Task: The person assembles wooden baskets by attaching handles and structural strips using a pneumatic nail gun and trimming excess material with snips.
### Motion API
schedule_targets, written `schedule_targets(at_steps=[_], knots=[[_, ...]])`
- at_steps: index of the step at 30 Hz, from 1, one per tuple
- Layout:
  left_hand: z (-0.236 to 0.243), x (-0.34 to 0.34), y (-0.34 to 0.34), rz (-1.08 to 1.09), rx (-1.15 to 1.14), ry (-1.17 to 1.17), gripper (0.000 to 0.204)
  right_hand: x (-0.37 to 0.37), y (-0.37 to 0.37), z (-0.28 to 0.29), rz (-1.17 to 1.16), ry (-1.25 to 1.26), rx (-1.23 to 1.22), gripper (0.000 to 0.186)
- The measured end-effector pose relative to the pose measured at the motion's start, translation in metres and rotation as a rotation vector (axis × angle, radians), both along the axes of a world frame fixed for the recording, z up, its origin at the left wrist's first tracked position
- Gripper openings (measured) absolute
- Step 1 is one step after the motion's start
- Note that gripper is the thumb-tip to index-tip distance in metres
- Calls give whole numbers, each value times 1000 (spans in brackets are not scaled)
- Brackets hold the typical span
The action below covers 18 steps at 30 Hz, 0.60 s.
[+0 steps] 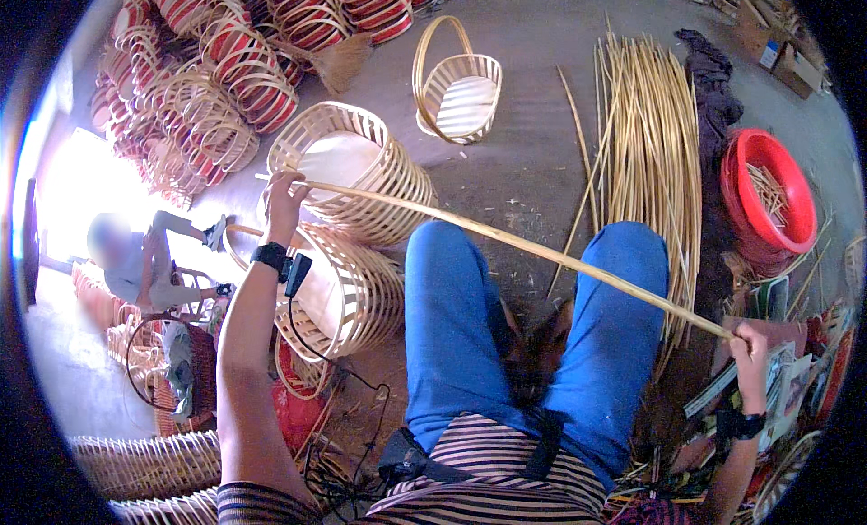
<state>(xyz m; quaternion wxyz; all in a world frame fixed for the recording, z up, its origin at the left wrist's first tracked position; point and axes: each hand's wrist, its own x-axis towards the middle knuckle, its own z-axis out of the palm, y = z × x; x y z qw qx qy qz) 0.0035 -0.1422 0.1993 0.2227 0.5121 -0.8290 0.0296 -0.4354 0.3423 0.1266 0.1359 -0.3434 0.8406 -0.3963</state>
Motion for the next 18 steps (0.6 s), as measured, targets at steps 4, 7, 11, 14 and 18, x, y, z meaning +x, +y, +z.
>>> schedule_targets(at_steps=[4,7,11,14,18], knots=[[5,-8,2,-18,-36,49,23,8,-12,20,134,-62,81,22],[2,-12,2,2,29,47,35,10,-15,21,130,-76,80,22],[-13,-42,3,109,-124,129,63,20,-13,20,43,-71,56,20],[-41,-70,8,162,-57,99,67,41,-19,19,-3,-40,34,17],[-77,-71,-3,120,290,-271,46,55,-16,20,-120,-28,53,16]])
